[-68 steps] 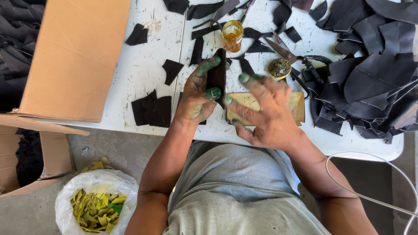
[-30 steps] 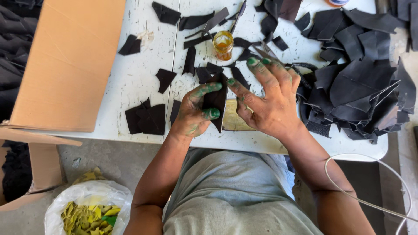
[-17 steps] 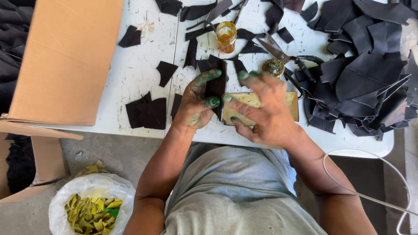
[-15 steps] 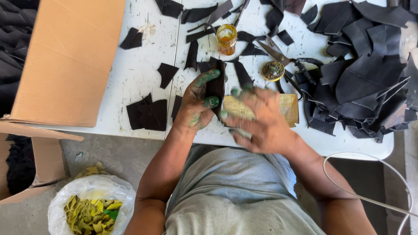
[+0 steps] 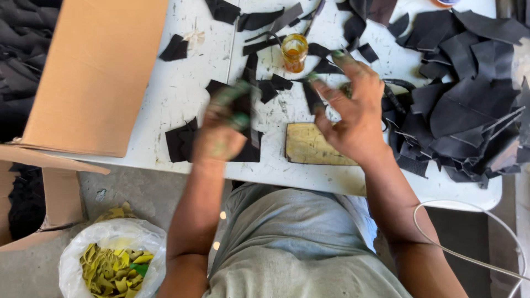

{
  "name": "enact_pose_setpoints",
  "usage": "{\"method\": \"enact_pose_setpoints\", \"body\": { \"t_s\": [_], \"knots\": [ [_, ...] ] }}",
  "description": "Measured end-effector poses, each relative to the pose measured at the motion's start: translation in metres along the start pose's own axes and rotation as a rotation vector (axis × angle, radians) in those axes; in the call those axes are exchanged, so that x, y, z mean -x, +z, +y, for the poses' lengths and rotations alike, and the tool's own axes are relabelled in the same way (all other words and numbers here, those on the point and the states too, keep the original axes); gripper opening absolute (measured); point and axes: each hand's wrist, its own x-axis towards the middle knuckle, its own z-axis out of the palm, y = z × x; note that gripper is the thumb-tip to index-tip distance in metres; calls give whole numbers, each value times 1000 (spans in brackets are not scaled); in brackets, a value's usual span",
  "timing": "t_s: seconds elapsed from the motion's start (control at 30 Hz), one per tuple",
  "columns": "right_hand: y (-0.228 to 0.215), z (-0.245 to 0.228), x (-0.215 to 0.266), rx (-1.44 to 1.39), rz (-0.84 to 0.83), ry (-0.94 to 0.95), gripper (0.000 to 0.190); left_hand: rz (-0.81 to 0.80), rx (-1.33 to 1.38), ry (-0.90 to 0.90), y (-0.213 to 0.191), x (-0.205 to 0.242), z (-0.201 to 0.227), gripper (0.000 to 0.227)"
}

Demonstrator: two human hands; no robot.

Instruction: The person applies adhesive to small black leather pieces and presses them onto a rectangular wooden block. They repeatedly pick up pieces, apply glue from a jar, and attach them to the block's surface.

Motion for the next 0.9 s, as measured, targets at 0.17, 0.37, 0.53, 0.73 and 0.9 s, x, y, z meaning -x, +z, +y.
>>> {"method": "enact_pose_setpoints", "body": {
  "t_s": [0.17, 0.37, 0.53, 0.73, 0.9],
  "knots": [
    [29, 44, -25, 41, -101, 108, 33, 369, -1025, 95, -75, -7, 87, 47],
    [81, 77, -72, 246, -185, -26, 42, 443, -1565, -51, -128, -28, 87, 50],
    [105, 92, -89, 293, -323, -58, 42, 412, -2081, 77, -119, -35, 77, 64],
    [119, 94, -97, 340, -426, -32, 43, 122, -1859, 226, -83, -41, 58, 44],
    [103, 95, -91, 231, -329, -69, 49, 249, -1836, 134, -81, -31, 91, 39]
  ]
}}
